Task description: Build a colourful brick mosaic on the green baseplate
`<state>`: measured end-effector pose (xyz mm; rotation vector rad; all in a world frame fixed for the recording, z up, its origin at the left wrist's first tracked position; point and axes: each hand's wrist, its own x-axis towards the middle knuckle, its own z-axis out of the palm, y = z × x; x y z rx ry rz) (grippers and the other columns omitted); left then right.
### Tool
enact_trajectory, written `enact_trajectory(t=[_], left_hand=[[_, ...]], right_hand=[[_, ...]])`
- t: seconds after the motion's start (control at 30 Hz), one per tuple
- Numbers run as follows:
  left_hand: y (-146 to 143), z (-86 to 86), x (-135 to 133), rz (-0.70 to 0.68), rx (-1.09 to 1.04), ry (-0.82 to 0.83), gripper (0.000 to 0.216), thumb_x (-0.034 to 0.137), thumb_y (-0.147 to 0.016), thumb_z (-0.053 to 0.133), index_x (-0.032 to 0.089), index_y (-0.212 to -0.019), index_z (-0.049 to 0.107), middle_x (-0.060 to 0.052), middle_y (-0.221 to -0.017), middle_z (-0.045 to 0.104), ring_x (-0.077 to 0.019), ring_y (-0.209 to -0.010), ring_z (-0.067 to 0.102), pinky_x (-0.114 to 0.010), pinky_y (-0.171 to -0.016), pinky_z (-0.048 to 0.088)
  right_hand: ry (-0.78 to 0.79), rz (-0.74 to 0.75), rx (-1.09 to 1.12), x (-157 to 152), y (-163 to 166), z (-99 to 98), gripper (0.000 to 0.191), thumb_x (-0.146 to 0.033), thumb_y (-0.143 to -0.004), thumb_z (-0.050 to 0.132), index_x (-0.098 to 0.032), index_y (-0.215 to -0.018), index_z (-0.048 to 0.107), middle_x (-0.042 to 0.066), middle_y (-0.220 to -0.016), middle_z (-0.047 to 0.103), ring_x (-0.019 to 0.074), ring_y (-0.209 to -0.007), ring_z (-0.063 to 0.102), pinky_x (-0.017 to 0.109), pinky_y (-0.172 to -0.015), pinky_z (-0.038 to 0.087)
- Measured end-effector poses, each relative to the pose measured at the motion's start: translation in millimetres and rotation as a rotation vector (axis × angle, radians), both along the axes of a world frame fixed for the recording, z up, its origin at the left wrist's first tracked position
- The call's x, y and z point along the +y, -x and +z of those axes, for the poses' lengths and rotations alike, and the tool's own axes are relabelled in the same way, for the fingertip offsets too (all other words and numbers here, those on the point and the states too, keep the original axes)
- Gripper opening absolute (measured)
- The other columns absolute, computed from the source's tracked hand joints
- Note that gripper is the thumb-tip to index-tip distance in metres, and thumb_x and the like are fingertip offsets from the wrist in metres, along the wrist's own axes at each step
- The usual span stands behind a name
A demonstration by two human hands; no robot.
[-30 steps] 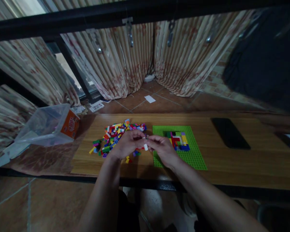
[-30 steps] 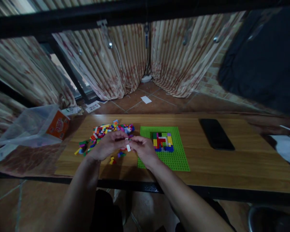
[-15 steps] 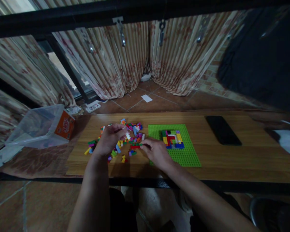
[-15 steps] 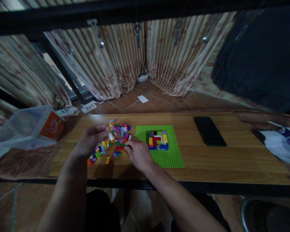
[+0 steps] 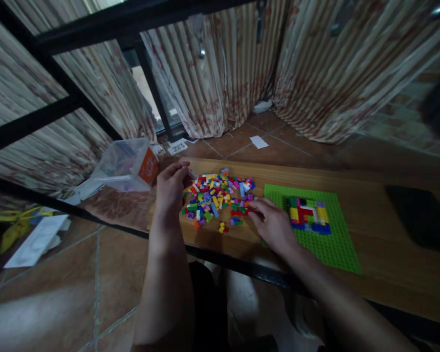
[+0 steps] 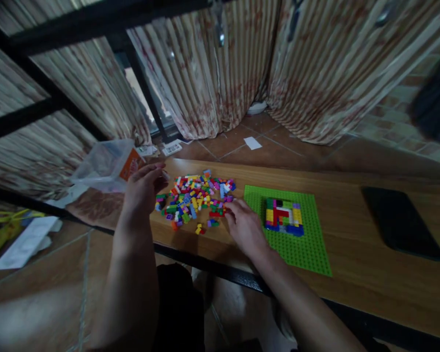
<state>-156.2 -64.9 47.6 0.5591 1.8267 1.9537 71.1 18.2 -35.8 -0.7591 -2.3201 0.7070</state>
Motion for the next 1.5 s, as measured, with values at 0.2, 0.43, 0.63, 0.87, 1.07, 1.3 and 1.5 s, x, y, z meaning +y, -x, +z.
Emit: enact_trajectory(t=[0.2, 0.43, 0.63, 0.87, 1.07, 1.3, 1.5], left_hand=[[17, 1.2, -15, 0.200, -0.032, -0.062, 0.020, 0.024, -0.066, 0.058, 0.016, -0.083, 0.065, 0.003, -0.057, 0.056, -0.0077, -0.050, 0.052, -0.018, -0.049, 0.042], [21, 0.9, -19, 0.164, -0.013, -0.026, 0.017, 0.025, -0.066, 0.061, 0.015, -0.079, 0.065, 0.004, -0.054, 0.055, -0.0068, -0.047, 0.049, -0.018, -0.047, 0.040], [22, -0.7, -20, 0.132, 0.010, -0.016, 0.020, 0.027, -0.064, 0.063, 0.015, -0.080, 0.066, 0.003, -0.055, 0.056, -0.0068, -0.047, 0.049, -0.017, -0.047, 0.040], [17, 1.3, -15, 0.107, 0.034, 0.006, 0.019, 0.026, -0.062, 0.064, 0.014, -0.076, 0.066, 0.002, -0.054, 0.057, -0.0075, -0.046, 0.049, -0.018, -0.046, 0.039], [6, 1.6, -5, 0.060, 0.071, 0.079, 0.023, 0.026, -0.062, 0.064, 0.013, -0.080, 0.067, 0.002, -0.055, 0.057, -0.0076, -0.047, 0.049, -0.018, -0.047, 0.039], [-30, -6.5, 21, -0.078, 0.159, 0.146, 0.017, 0.026, -0.067, 0.064, 0.014, -0.077, 0.069, 0.003, -0.051, 0.055, -0.0092, -0.045, 0.047, -0.018, -0.044, 0.035], [-77, -26.5, 51, -0.328, 0.290, 0.198, 0.012, 0.025, -0.071, 0.063, 0.016, -0.074, 0.070, 0.001, -0.060, 0.062, -0.0113, -0.051, 0.052, -0.021, -0.049, 0.039]], right_hand=[[-0.069, 0.005, 0.032, -14, 2, 4.9, 0.018, -0.023, -0.090, 0.051, -0.021, -0.099, 0.066, 0.005, -0.101, 0.066, 0.0191, -0.091, 0.064, 0.031, -0.082, 0.049], [-0.098, 0.091, -0.119, -58, 51, 11.6, 0.020, -0.030, -0.089, 0.055, -0.020, -0.101, 0.067, 0.007, -0.098, 0.067, 0.0249, -0.096, 0.058, 0.039, -0.087, 0.045], [-0.162, 0.050, -0.236, -74, 80, 10.8, 0.029, -0.025, -0.086, 0.056, -0.020, -0.113, 0.066, 0.008, -0.099, 0.067, 0.0263, -0.095, 0.053, 0.041, -0.087, 0.042], [-0.090, 0.021, -0.175, -70, 77, 9.3, 0.031, -0.015, -0.086, 0.052, -0.018, -0.114, 0.064, 0.009, -0.100, 0.065, 0.0246, -0.097, 0.054, 0.039, -0.091, 0.043], [0.041, 0.004, -0.050, -37, 13, 35.6, 0.031, -0.012, -0.088, 0.046, -0.019, -0.115, 0.061, 0.009, -0.107, 0.062, 0.0203, -0.099, 0.059, 0.035, -0.090, 0.047], [0.081, -0.330, 0.045, 48, -104, 36.4, 0.025, -0.026, -0.087, 0.050, -0.019, -0.105, 0.066, 0.007, -0.096, 0.064, 0.0202, -0.085, 0.062, 0.036, -0.077, 0.051], [0.067, -0.337, -0.010, 68, -131, 20.3, 0.026, -0.026, -0.086, 0.051, -0.019, -0.105, 0.067, 0.007, -0.097, 0.065, 0.0195, -0.084, 0.062, 0.036, -0.077, 0.051]])
